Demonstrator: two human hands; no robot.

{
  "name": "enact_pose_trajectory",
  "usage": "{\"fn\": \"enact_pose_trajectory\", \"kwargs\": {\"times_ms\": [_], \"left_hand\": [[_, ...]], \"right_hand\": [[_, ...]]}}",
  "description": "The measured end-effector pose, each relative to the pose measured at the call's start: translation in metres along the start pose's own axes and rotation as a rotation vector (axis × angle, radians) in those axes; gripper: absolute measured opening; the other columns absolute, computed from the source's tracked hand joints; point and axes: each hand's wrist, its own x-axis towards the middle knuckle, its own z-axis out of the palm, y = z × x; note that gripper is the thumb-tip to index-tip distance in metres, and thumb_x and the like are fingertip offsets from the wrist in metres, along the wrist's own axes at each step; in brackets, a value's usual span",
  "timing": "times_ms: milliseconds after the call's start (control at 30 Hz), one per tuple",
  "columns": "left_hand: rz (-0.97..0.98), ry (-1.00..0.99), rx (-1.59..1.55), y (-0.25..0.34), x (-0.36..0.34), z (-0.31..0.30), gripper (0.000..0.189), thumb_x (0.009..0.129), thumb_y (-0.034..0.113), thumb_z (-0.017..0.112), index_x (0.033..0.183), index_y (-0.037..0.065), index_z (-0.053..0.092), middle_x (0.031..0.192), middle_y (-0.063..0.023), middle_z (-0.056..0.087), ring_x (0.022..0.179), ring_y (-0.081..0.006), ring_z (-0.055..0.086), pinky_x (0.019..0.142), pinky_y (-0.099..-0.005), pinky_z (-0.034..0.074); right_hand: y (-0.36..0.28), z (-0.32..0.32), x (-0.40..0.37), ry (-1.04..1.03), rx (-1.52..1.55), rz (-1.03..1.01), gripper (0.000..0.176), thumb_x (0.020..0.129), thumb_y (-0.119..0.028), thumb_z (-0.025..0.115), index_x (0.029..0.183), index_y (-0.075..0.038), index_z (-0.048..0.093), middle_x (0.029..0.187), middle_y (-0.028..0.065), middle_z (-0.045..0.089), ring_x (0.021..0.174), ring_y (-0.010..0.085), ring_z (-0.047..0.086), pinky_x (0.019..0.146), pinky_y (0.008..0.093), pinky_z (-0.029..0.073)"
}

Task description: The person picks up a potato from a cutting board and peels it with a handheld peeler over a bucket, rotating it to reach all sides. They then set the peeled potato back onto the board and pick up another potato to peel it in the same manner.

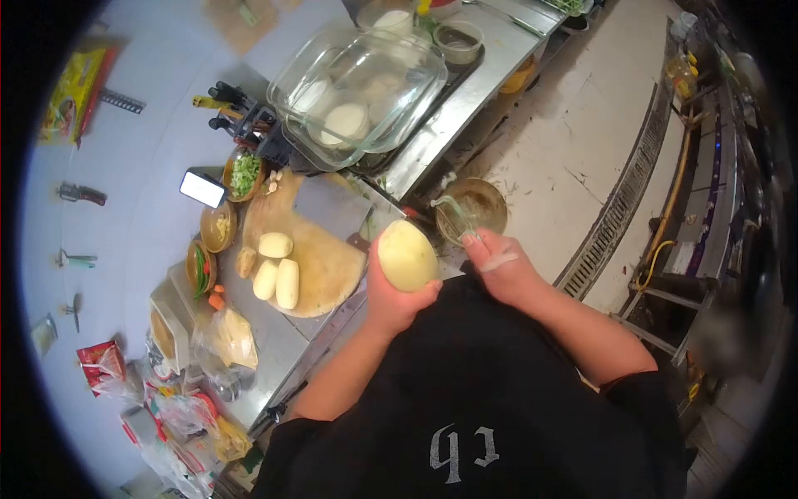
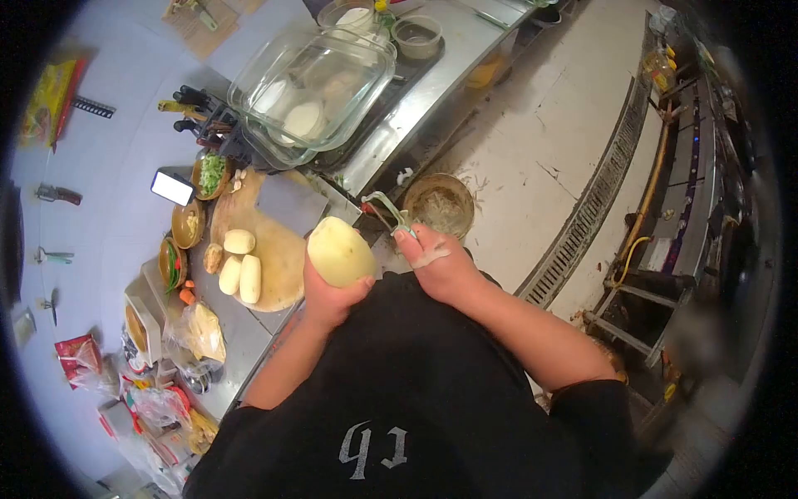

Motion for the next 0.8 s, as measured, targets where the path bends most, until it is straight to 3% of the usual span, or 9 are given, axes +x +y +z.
{"fn": "enact_pose_trajectory", "kwargs": {"times_ms": [100, 233, 300, 333, 400, 567, 667, 800], "left_hand": [[-0.024, -0.003, -0.075, 0.002, 0.0, 0.002, 0.094, 0.065, 0.01, 0.084, 0.145, 0.004, 0.035, 0.129, -0.0108, 0.053, 0.118, -0.021, 0.055, 0.099, -0.036, 0.047], [-0.041, -0.043, -0.115, 0.007, 0.003, 0.01, 0.091, 0.066, 0.007, 0.081, 0.144, 0.004, 0.034, 0.127, -0.0101, 0.054, 0.116, -0.0199, 0.055, 0.098, -0.0351, 0.048], [-0.034, -0.026, -0.085, 0.012, 0.001, 0.015, 0.091, 0.066, 0.007, 0.08, 0.144, 0.004, 0.034, 0.127, -0.0102, 0.053, 0.116, -0.0202, 0.055, 0.098, -0.0355, 0.047], [-0.027, -0.005, -0.054, 0.013, 0.0, 0.016, 0.091, 0.066, 0.007, 0.08, 0.144, 0.004, 0.033, 0.128, -0.0103, 0.053, 0.116, -0.0205, 0.055, 0.098, -0.0359, 0.047], [-0.009, 0.011, -0.031, 0.014, -0.001, 0.016, 0.092, 0.066, 0.007, 0.08, 0.145, 0.004, 0.032, 0.127, -0.0104, 0.053, 0.116, -0.0208, 0.055, 0.098, -0.0363, 0.047], [0.063, -0.003, -0.042, 0.009, -0.005, 0.016, 0.095, 0.065, 0.008, 0.083, 0.145, 0.005, 0.031, 0.127, -0.0107, 0.052, 0.116, -0.0213, 0.055, 0.098, -0.037, 0.048], [-0.069, 0.005, -0.071, 0.008, 0.0, 0.012, 0.099, 0.064, 0.007, 0.085, 0.146, 0.005, 0.03, 0.129, -0.0106, 0.051, 0.116, -0.021, 0.055, 0.097, -0.0375, 0.049], [-0.081, -0.074, -0.218, 0.007, 0.004, 0.013, 0.1, 0.063, 0.005, 0.085, 0.146, 0.006, 0.029, 0.127, -0.0098, 0.051, 0.114, -0.0201, 0.055, 0.095, -0.0368, 0.05]], "right_hand": [[-0.016, -0.001, -0.006, 0.005, 0.006, -0.077, 0.036, 0.103, -0.035, 0.05, 0.09, -0.002, 0.056, 0.075, 0.0229, 0.059, 0.074, 0.0415, 0.061, 0.066, 0.0457, 0.048], [-0.019, 0.007, -0.014, -0.138, 0.029, -0.16, 0.031, 0.101, -0.034, 0.053, 0.094, -0.004, 0.057, 0.078, 0.0244, 0.062, 0.076, 0.0445, 0.063, 0.066, 0.0483, 0.049], [-0.017, 0.008, -0.013, -0.198, 0.043, -0.173, 0.03, 0.103, -0.032, 0.05, 0.098, -0.004, 0.059, 0.078, 0.0205, 0.061, 0.071, 0.034, 0.063, 0.069, 0.0409, 0.05], [-0.017, 0.008, -0.013, -0.199, 0.043, -0.175, 0.03, 0.103, -0.032, 0.05, 0.098, -0.004, 0.059, 0.078, 0.0205, 0.061, 0.071, 0.034, 0.063, 0.069, 0.0409, 0.05], [-0.018, 0.007, -0.014, -0.16, -0.057, -0.198, 0.034, 0.101, -0.036, 0.052, 0.092, -0.003, 0.057, 0.079, 0.0253, 0.063, 0.078, 0.0468, 0.063, 0.067, 0.0506, 0.049], [0.01, 0.007, 0.0, -0.065, -0.116, -0.039, 0.038, 0.102, -0.037, 0.051, 0.091, -0.001, 0.057, 0.077, 0.0251, 0.062, 0.076, 0.0465, 0.062, 0.067, 0.0489, 0.049], [-0.009, 0.001, -0.004, 0.055, 0.018, -0.057, 0.037, 0.101, -0.037, 0.052, 0.091, -0.001, 0.057, 0.078, 0.0247, 0.062, 0.076, 0.0459, 0.062, 0.067, 0.0481, 0.049], [-0.015, 0.005, -0.01, -0.12, 0.022, -0.153, 0.035, 0.101, -0.036, 0.052, 0.092, -0.002, 0.057, 0.081, 0.0244, 0.063, 0.078, 0.0452, 0.062, 0.067, 0.0481, 0.049]]}}
